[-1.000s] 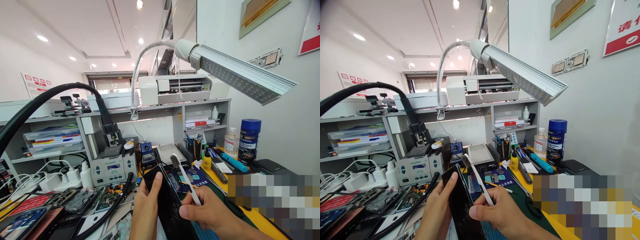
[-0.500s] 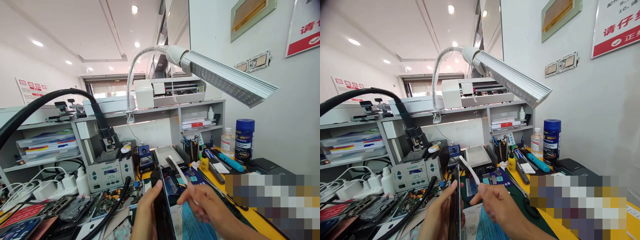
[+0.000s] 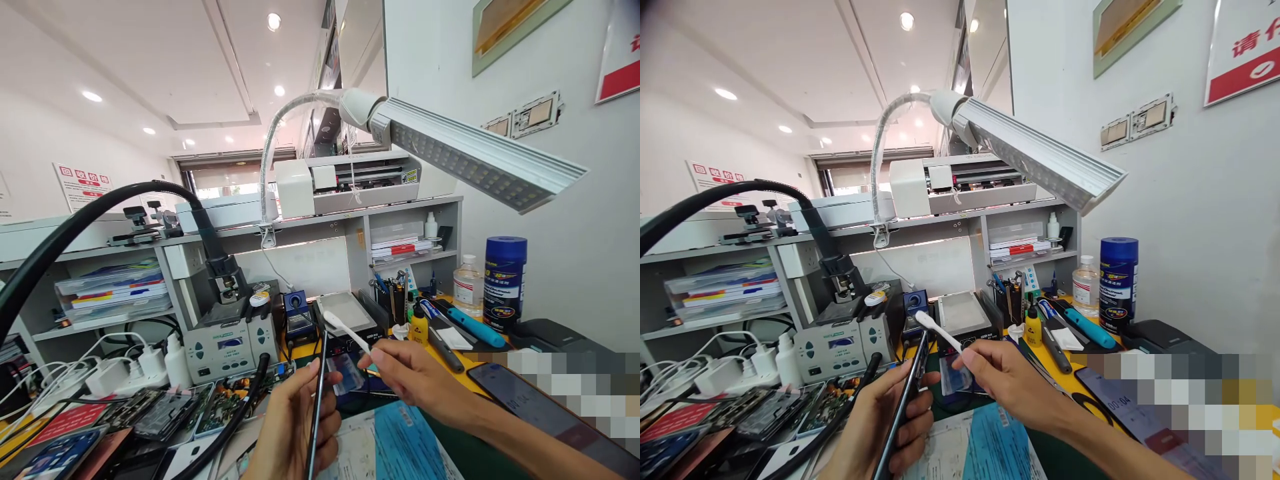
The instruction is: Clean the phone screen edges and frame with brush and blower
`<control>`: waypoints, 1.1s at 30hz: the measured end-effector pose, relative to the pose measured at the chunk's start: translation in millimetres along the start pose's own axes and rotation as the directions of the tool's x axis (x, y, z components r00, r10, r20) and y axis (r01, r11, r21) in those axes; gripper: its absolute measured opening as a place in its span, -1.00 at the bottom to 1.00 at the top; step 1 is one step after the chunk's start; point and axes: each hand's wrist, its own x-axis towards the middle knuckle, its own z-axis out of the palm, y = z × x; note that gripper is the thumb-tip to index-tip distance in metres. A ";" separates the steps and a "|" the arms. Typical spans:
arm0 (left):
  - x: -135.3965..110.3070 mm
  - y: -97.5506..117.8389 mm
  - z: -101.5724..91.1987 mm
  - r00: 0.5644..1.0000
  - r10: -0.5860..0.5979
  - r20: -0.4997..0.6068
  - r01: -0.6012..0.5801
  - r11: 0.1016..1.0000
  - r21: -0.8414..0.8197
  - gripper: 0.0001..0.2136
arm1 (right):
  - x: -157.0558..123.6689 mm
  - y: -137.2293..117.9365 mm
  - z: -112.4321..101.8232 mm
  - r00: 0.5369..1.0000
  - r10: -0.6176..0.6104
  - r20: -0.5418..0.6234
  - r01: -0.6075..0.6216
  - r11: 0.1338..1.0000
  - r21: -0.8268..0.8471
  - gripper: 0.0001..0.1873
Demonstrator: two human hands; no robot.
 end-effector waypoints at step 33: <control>0.1 -10.1 -0.8 0.946 -0.075 0.315 0.142 0.971 -0.194 -0.53 | -24.2 26.5 34.6 0.980 -0.126 -0.152 0.046 0.894 -0.445 -0.51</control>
